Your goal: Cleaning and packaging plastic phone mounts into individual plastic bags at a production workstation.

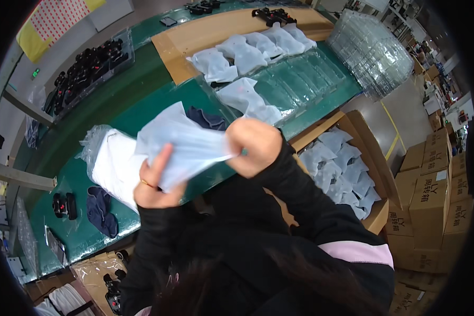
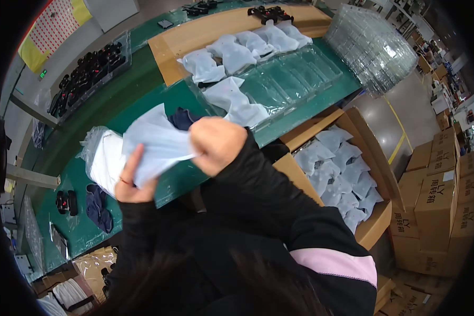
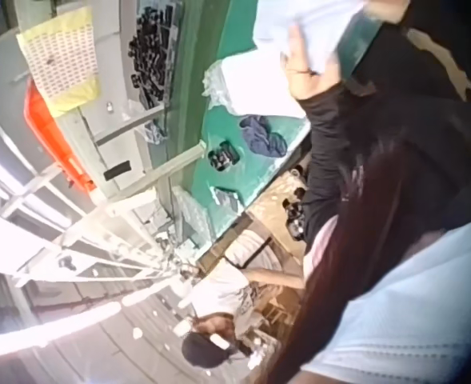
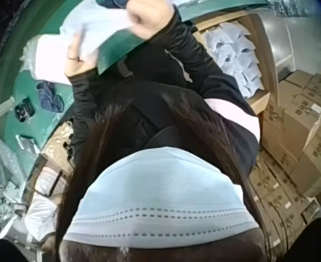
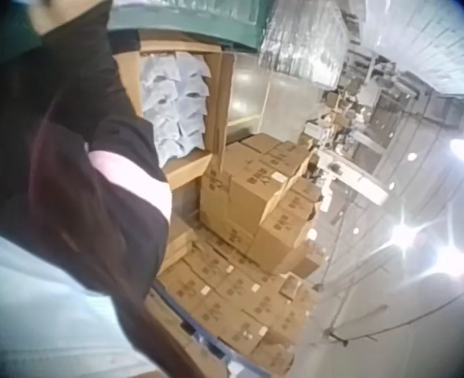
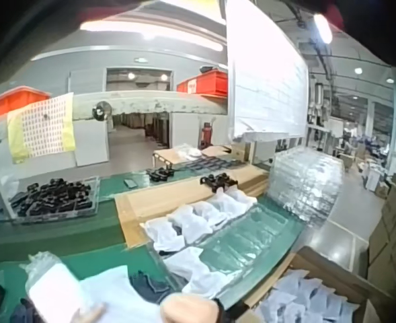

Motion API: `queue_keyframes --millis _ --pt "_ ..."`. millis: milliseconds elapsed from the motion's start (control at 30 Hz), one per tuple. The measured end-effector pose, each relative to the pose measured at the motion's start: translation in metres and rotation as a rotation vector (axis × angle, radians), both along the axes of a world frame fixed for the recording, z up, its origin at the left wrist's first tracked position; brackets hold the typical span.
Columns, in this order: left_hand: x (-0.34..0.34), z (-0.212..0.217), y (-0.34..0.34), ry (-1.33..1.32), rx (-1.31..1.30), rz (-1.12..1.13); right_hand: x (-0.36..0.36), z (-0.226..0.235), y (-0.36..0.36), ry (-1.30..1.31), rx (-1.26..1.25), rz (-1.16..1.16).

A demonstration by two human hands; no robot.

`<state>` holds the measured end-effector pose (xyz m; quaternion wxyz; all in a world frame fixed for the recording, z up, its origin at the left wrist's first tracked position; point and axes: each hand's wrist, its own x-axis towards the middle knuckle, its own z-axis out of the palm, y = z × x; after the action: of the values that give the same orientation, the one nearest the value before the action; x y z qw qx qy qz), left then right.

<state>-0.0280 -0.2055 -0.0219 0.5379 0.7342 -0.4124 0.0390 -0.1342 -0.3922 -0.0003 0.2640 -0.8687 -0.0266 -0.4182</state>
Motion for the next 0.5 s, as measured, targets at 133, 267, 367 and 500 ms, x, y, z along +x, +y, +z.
queue_keyframes --millis 133,267,367,500 --pt "0.009 0.004 -0.005 -0.132 0.043 -0.005 -0.011 0.017 0.012 0.311 0.357 0.193" --pt "-0.007 0.003 -0.022 -0.577 0.177 -0.246 0.014 0.010 0.028 0.104 0.465 0.046" --pt "0.013 0.011 -0.033 -0.535 0.410 -0.597 0.022 -0.009 -0.032 0.043 0.155 -0.235" --pt "0.117 0.010 -0.003 0.433 0.749 -0.896 0.017 -0.053 -0.169 0.037 -0.015 -0.529"
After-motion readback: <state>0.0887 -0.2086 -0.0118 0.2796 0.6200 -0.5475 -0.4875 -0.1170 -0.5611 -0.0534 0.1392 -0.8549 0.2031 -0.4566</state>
